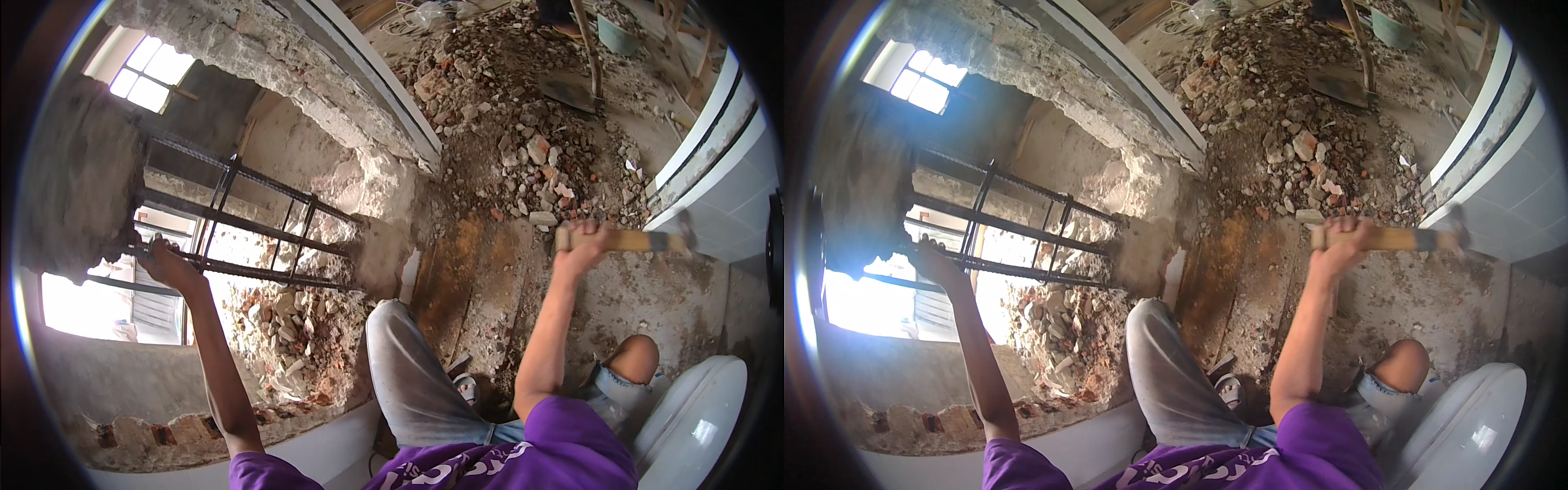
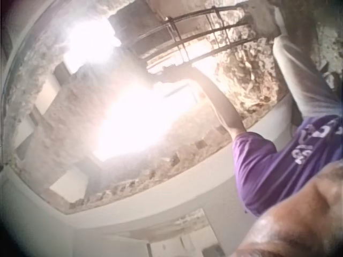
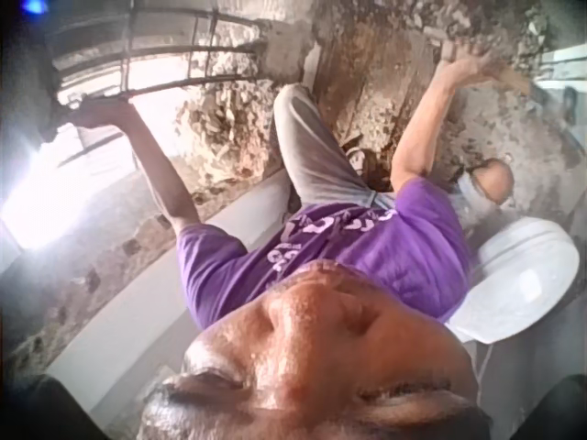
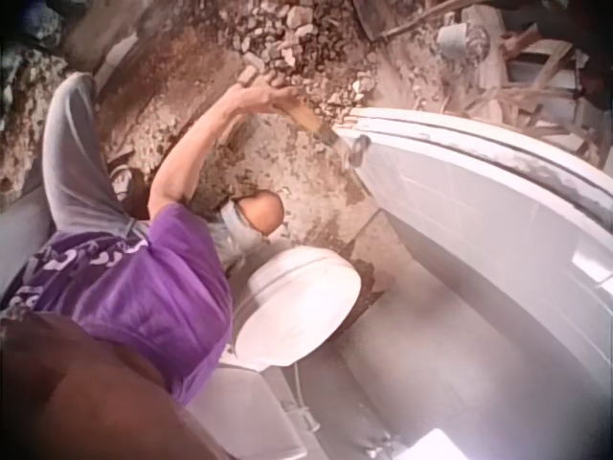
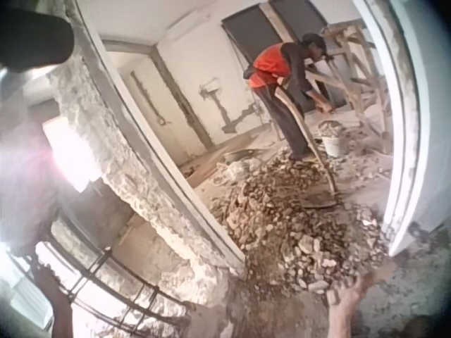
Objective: The person uses a hammer and a chisel to break apart a concrete wall section, creating rubble. They repeatedly strike the chisel against the wall and occasionally clear debris by hand. Another person is visible in the background sweeping the area.
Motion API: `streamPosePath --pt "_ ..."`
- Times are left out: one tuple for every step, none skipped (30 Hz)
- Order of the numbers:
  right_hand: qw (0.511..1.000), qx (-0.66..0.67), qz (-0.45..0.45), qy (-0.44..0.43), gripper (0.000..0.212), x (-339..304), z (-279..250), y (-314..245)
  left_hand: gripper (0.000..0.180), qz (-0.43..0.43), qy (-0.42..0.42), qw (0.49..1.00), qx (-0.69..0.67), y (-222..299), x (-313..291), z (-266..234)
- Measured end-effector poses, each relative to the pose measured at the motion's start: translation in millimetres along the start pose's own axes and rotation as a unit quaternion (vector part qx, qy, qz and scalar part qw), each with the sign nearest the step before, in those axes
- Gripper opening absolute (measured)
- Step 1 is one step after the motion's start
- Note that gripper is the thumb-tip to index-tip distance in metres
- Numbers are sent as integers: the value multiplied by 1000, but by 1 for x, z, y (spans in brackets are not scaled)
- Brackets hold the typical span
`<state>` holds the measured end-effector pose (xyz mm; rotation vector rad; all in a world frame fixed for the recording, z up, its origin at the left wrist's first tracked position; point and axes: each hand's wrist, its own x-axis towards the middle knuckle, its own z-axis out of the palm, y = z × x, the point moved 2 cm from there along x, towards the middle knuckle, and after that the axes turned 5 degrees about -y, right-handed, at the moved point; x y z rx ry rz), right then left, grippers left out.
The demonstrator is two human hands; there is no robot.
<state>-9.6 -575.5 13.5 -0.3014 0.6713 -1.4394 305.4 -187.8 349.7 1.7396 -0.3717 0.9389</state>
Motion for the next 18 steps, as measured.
streamPosePath --pt "999 30 -43 10 23 10 5 -3 54 -3 7 1000 -13 4 -5 5" --pt "995 58 -80 19 22 17 8 -4 55 -23 -2 1000 -7 4 -8 1" --pt "990 85 -114 23 22 14 25 -9 55 -24 1 1000 -3 2 -7 -3" --pt "989 44 -107 96 22 -7 41 4 54 -25 4 1000 3 -1 -7 -8" --pt "988 -36 -115 91 24 -18 36 35 54 -25 5 1000 0 -1 -6 -7" --pt "995 -54 8 84 23 -55 43 75 51 5 24 1000 -8 -6 -3 -9" --pt "987 -95 115 67 19 -95 37 136 51 26 1 999 -24 -8 2 -5" --pt "965 -143 216 34 16 -129 34 193 52 17 -1 999 -29 -6 3 5" --pt "936 -184 299 -12 15 -153 38 245 54 10 -11 999 -41 4 4 24" --pt "781 -129 587 -172 22 -179 33 263 55 -20 -4 999 -46 2 -1 26" --pt "762 -27 623 -176 13 -187 27 258 53 12 10 998 -57 -12 6 11" --pt "736 74 647 -185 9 -172 23 251 52 50 4 999 6 -28 20 -1" --pt "700 166 667 -192 16 -152 18 240 52 79 1 994 72 -39 26 -14" --pt "714 117 659 -206 17 -139 9 222 51 93 24 994 45 -19 9 -2" --pt "726 72 649 -218 19 -129 0 198 53 53 11 997 52 -14 6 -3" --pt "740 34 631 -232 19 -118 -13 178 55 28 18 998 54 -17 6 -4" --pt "753 1 612 -244 20 -101 -23 160 57 7 23 998 56 -19 8 1" --pt "738 5 628 -247 22 -86 -27 145 61 -4 -14 999 42 -19 12 5"
